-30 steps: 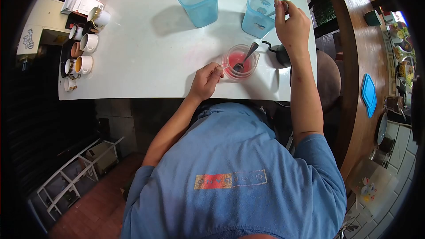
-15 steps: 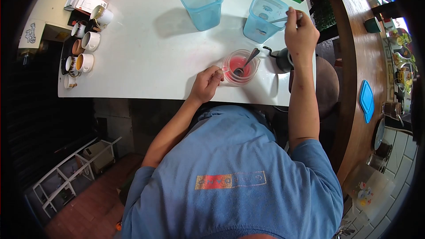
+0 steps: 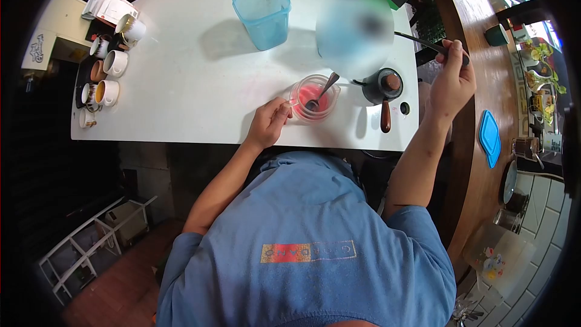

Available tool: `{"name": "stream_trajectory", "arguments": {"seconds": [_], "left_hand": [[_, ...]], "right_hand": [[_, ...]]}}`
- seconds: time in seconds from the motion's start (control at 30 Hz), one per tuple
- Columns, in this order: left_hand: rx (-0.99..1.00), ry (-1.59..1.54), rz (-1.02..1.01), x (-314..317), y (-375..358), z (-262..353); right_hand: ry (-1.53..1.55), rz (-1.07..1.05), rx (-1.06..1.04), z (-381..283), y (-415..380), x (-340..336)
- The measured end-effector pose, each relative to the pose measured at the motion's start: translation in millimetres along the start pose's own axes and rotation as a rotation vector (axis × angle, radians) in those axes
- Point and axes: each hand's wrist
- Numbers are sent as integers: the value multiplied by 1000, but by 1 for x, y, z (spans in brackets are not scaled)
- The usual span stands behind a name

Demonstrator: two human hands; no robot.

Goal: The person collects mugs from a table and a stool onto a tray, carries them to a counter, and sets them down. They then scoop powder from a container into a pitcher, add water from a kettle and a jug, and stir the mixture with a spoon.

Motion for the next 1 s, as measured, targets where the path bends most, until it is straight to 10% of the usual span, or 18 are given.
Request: {"name": "stream_trajectory", "arguments": {"seconds": [0.33, 0.67, 1.0], "left_hand": [[2, -25, 37, 2, 1, 0], [-15, -51, 35, 2, 1, 0], [21, -20, 41, 2, 1, -2]], "right_hand": [[104, -8, 87, 5, -14, -1], [-576, -85, -363, 31, -12, 73], [-712, -237, -318, 33, -23, 91]]}}
Point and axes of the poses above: each hand's wrist, its own y-axis towards the middle knuckle, its own x-axis out of the palm, z = x × y, and after that the axes turned 14 degrees about -y, right-handed
